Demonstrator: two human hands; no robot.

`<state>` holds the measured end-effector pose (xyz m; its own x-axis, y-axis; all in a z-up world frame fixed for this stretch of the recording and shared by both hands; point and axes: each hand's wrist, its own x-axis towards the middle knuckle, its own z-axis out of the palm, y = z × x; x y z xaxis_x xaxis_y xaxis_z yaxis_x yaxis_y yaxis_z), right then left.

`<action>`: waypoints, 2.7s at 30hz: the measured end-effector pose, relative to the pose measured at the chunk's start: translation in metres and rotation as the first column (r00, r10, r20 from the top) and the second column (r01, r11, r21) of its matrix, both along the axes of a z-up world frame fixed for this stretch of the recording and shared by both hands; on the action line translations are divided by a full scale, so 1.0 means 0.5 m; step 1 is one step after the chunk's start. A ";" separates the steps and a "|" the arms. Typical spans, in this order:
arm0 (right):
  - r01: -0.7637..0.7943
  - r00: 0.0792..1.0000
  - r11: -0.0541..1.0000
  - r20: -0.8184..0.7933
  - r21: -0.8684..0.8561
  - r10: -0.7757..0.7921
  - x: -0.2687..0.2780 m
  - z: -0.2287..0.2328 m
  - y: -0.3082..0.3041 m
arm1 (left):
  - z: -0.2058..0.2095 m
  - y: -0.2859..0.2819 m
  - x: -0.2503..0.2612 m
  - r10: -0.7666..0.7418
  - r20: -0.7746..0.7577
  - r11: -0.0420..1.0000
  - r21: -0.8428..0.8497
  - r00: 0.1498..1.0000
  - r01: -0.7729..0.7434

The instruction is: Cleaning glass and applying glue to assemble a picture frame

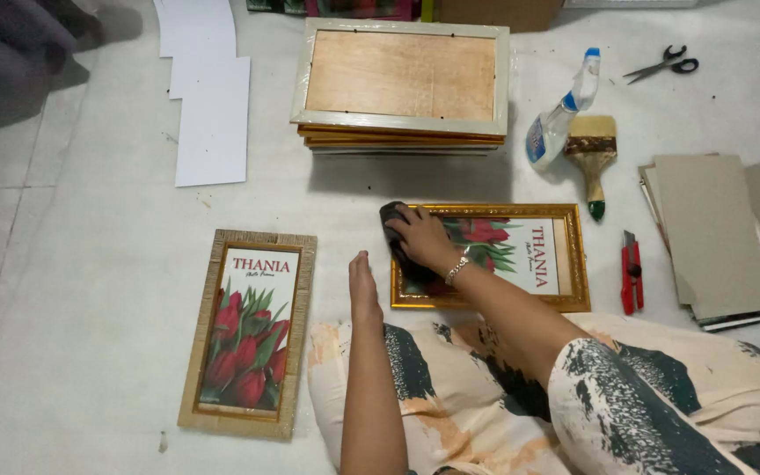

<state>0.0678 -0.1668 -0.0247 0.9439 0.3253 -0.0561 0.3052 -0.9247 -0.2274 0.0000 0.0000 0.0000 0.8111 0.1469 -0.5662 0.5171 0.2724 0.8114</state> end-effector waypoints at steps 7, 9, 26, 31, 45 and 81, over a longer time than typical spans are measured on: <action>-0.230 0.972 0.972 0.038 -0.053 0.232 -0.179 0.030 0.044 | 0.013 -0.008 0.000 0.039 -0.011 0.999 -0.027 0.999 -0.039; -0.358 0.934 0.933 -0.003 -0.040 0.358 -0.223 0.066 0.048 | -0.017 -0.005 0.005 0.016 -0.022 0.999 -0.031 1.000 -0.017; 0.078 0.995 0.996 0.068 -0.036 -0.075 0.037 -0.018 -0.032 | -0.046 0.000 0.001 -0.008 -0.066 1.000 -0.025 0.998 0.007; 0.153 0.987 0.985 0.054 -0.086 -0.148 -0.007 -0.007 -0.162 | -0.065 0.004 0.004 -0.048 -0.076 0.999 -0.011 0.996 0.047; 0.643 0.764 0.766 -0.062 -0.017 -0.642 -0.127 -0.091 -0.625 | -0.113 0.014 0.010 -0.065 -0.094 0.995 0.072 0.993 0.072; 0.340 0.932 0.852 0.019 -0.398 -0.362 -0.391 -0.020 -0.487 | -0.166 -0.006 0.023 -0.246 -0.074 0.964 0.082 0.966 0.252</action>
<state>-0.1277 -0.4102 -0.0345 0.9830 -0.0858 -0.1625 -0.0586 -0.9845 0.1651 0.0117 -0.0031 -0.0831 0.7920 -0.0023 -0.6105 0.6096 0.0557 0.7907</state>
